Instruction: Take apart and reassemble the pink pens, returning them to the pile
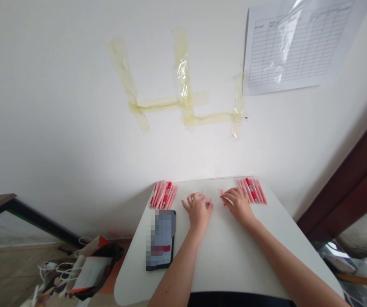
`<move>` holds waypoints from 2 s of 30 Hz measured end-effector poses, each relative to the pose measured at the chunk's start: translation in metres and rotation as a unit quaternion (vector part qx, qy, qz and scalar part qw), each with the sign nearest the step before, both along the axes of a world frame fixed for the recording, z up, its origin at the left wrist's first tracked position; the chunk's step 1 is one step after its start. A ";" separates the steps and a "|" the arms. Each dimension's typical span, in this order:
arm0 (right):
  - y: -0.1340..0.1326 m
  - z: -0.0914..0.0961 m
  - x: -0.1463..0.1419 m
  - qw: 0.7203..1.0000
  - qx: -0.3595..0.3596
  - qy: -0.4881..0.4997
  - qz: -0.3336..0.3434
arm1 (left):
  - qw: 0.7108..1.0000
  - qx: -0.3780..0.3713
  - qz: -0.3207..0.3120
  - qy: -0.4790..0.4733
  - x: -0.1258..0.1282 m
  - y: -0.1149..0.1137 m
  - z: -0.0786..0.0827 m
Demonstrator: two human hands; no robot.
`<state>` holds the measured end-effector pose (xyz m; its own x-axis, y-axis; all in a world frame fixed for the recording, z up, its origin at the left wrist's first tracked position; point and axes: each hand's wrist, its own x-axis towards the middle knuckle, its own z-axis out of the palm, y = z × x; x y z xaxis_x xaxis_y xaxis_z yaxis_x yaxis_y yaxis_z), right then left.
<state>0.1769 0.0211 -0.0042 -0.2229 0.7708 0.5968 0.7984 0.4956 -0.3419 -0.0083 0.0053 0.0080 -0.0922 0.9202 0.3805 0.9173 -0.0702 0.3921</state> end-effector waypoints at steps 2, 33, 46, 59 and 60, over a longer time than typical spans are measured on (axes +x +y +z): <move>0.000 0.000 0.000 1.000 0.006 0.001 0.000 | 1.000 0.002 0.000 0.000 0.001 0.000 0.000; 0.000 -0.001 0.000 1.000 0.015 -0.002 0.000 | 0.993 0.030 -0.054 -0.097 0.004 -0.005 0.006; 0.001 -0.004 -0.001 1.000 0.002 0.000 0.026 | 0.993 0.029 -0.050 -0.107 0.003 -0.004 0.006; 0.003 -0.005 -0.002 0.998 -0.007 0.033 0.051 | 0.989 0.005 -0.046 -0.137 0.002 -0.003 0.011; 0.003 -0.005 -0.002 0.997 -0.010 0.040 0.058 | 0.990 0.005 -0.049 -0.134 0.002 -0.003 0.011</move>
<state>0.1746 0.0238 -0.0094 -0.2637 0.7542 0.6013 0.7062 0.5756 -0.4122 -0.0063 0.0021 0.0188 -0.1027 0.9257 0.3640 0.7689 -0.1583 0.6195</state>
